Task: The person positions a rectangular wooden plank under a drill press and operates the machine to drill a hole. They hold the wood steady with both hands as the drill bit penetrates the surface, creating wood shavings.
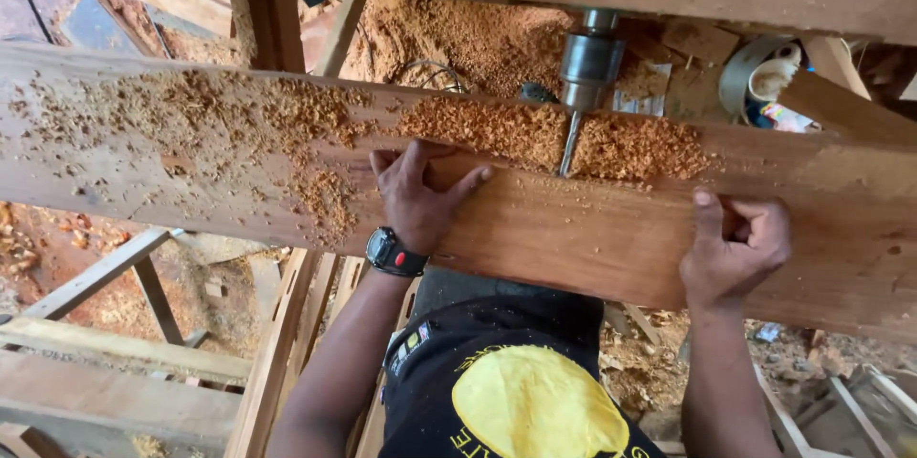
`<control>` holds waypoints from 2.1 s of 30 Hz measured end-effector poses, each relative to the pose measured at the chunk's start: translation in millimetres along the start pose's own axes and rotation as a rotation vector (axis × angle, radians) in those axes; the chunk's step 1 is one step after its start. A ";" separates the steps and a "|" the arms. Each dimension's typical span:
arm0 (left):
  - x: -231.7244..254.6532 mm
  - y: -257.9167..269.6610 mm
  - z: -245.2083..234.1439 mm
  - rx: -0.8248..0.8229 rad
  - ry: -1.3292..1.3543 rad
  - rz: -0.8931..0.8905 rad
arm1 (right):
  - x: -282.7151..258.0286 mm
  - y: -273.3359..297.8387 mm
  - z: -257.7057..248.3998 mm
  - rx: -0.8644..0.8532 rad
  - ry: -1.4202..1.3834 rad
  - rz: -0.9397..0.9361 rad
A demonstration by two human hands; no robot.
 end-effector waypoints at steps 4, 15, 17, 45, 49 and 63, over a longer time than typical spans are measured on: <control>-1.1 4.7 0.5 0.004 0.004 -0.009 | -2.2 1.0 -2.7 -0.002 -0.044 0.021; 4.1 -1.7 5.2 -0.047 -0.059 0.109 | 2.7 38.0 -10.9 0.082 -0.005 0.125; 2.2 4.5 4.5 -0.046 -0.021 0.074 | 6.8 35.7 -10.6 0.060 -0.054 0.103; -28.8 24.4 20.1 -0.067 -0.099 -0.162 | 1.3 -9.1 -1.2 -0.023 -0.015 -0.018; -9.5 26.3 1.0 0.021 -0.075 -0.086 | -4.2 -15.4 -1.3 -0.073 -0.042 -0.074; -18.0 24.3 6.6 0.018 -0.064 -0.066 | -15.0 -26.0 3.6 -0.032 -0.015 -0.069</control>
Point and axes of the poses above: each hand's wrist, its own y-axis away from the middle knuckle, its own z-axis out of the palm, x = y × z, the point moved 8 cm from there along -y, towards the middle knuckle, and after that the axes turned 4 degrees about y, right-handed, at the moved point
